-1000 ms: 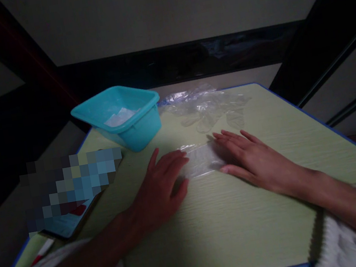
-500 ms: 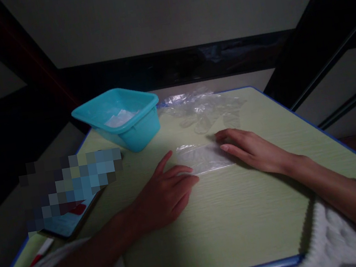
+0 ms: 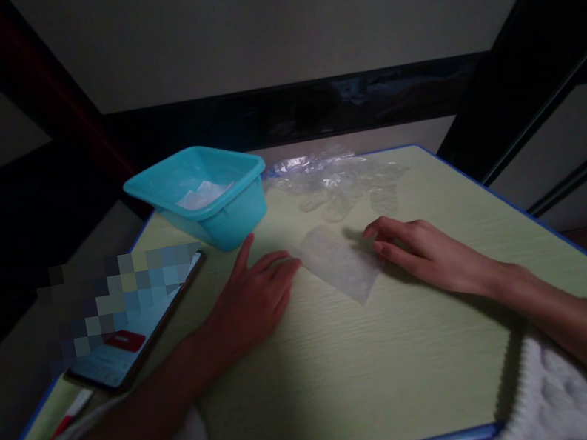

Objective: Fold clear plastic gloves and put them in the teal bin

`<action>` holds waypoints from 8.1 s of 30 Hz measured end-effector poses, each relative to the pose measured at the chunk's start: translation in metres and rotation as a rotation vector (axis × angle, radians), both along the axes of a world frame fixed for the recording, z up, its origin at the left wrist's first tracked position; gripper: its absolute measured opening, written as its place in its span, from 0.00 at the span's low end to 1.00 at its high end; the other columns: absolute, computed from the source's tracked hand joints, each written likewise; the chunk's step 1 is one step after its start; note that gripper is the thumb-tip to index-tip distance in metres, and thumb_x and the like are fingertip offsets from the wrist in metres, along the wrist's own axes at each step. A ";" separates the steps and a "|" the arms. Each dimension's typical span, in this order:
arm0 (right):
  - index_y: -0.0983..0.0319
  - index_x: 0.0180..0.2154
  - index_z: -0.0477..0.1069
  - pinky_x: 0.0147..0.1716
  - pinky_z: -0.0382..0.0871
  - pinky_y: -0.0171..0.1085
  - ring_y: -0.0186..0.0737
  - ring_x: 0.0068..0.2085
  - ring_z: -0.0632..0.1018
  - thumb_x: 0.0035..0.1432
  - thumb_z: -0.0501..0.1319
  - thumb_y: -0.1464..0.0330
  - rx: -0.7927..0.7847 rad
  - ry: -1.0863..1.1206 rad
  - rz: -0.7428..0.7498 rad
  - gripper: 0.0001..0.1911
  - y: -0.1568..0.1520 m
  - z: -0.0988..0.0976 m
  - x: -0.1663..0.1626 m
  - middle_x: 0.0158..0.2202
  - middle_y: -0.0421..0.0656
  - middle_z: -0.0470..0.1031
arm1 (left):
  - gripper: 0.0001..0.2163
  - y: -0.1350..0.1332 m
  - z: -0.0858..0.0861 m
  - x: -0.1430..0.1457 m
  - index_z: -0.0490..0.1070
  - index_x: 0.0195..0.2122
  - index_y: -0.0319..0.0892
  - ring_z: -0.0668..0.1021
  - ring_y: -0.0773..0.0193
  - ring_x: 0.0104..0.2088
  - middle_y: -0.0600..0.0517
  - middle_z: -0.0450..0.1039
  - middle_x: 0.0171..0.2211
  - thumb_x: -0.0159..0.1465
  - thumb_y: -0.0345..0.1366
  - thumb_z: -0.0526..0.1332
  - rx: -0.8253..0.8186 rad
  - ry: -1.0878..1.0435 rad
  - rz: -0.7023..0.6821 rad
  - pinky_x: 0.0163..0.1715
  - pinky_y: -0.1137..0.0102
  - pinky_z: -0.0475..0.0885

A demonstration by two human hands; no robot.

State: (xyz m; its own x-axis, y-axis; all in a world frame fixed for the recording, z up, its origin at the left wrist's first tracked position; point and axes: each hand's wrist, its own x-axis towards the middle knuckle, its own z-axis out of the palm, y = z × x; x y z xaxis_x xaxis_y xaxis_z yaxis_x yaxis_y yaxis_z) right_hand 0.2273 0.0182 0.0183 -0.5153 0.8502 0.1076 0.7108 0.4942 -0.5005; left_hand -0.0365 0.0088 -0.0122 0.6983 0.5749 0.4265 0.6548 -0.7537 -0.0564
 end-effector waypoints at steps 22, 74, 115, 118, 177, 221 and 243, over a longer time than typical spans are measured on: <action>0.65 0.26 0.71 0.35 0.63 0.38 0.38 0.33 0.69 0.64 0.50 0.75 0.693 -0.274 0.551 0.17 -0.013 -0.006 -0.004 0.26 0.42 0.70 | 0.13 -0.023 0.000 0.020 0.70 0.42 0.36 0.74 0.60 0.45 0.47 0.75 0.43 0.64 0.25 0.48 -0.074 -0.060 -0.277 0.53 0.61 0.64; 0.72 0.48 0.69 0.50 0.69 0.42 0.43 0.49 0.74 0.61 0.49 0.70 0.574 -0.157 0.528 0.18 -0.010 -0.021 -0.010 0.48 0.53 0.74 | 0.12 -0.028 -0.002 0.028 0.73 0.33 0.36 0.80 0.63 0.36 0.47 0.79 0.35 0.65 0.25 0.49 0.168 -0.103 -0.183 0.42 0.67 0.75; 0.64 0.30 0.66 0.23 0.59 0.31 0.30 0.23 0.67 0.67 0.45 0.66 0.149 0.003 0.365 0.17 -0.015 -0.006 -0.012 0.22 0.39 0.65 | 0.10 -0.016 0.001 0.029 0.75 0.38 0.38 0.80 0.62 0.30 0.51 0.79 0.30 0.55 0.26 0.60 -0.503 -0.501 0.157 0.36 0.69 0.74; 0.63 0.28 0.65 0.20 0.54 0.30 0.28 0.20 0.62 0.65 0.47 0.65 -0.043 0.147 0.222 0.16 -0.011 -0.005 -0.016 0.19 0.35 0.59 | 0.14 -0.014 0.003 0.032 0.73 0.41 0.37 0.80 0.62 0.28 0.53 0.79 0.28 0.53 0.27 0.61 -0.722 -0.637 0.280 0.33 0.71 0.74; 0.69 0.48 0.68 0.41 0.68 0.44 0.48 0.42 0.76 0.64 0.46 0.64 0.366 -0.158 0.010 0.20 -0.019 -0.002 -0.040 0.45 0.55 0.74 | 0.25 -0.028 -0.005 0.030 0.52 0.61 0.33 0.51 0.55 0.64 0.39 0.51 0.63 0.66 0.42 0.49 -0.420 0.132 0.023 0.61 0.55 0.48; 0.75 0.62 0.45 0.57 0.44 0.65 0.57 0.64 0.50 0.57 0.35 0.43 0.175 -0.419 0.202 0.47 -0.025 -0.029 -0.026 0.63 0.62 0.42 | 0.36 -0.023 -0.003 0.032 0.48 0.61 0.26 0.49 0.47 0.64 0.32 0.44 0.64 0.60 0.50 0.53 -0.435 0.167 0.081 0.59 0.49 0.48; 0.65 0.35 0.73 0.47 0.68 0.43 0.42 0.41 0.78 0.59 0.58 0.71 0.603 -0.418 0.293 0.06 -0.018 -0.006 -0.021 0.43 0.48 0.77 | 0.34 -0.023 -0.004 0.031 0.46 0.63 0.28 0.49 0.54 0.65 0.37 0.45 0.65 0.59 0.42 0.55 -0.421 0.115 0.064 0.61 0.56 0.47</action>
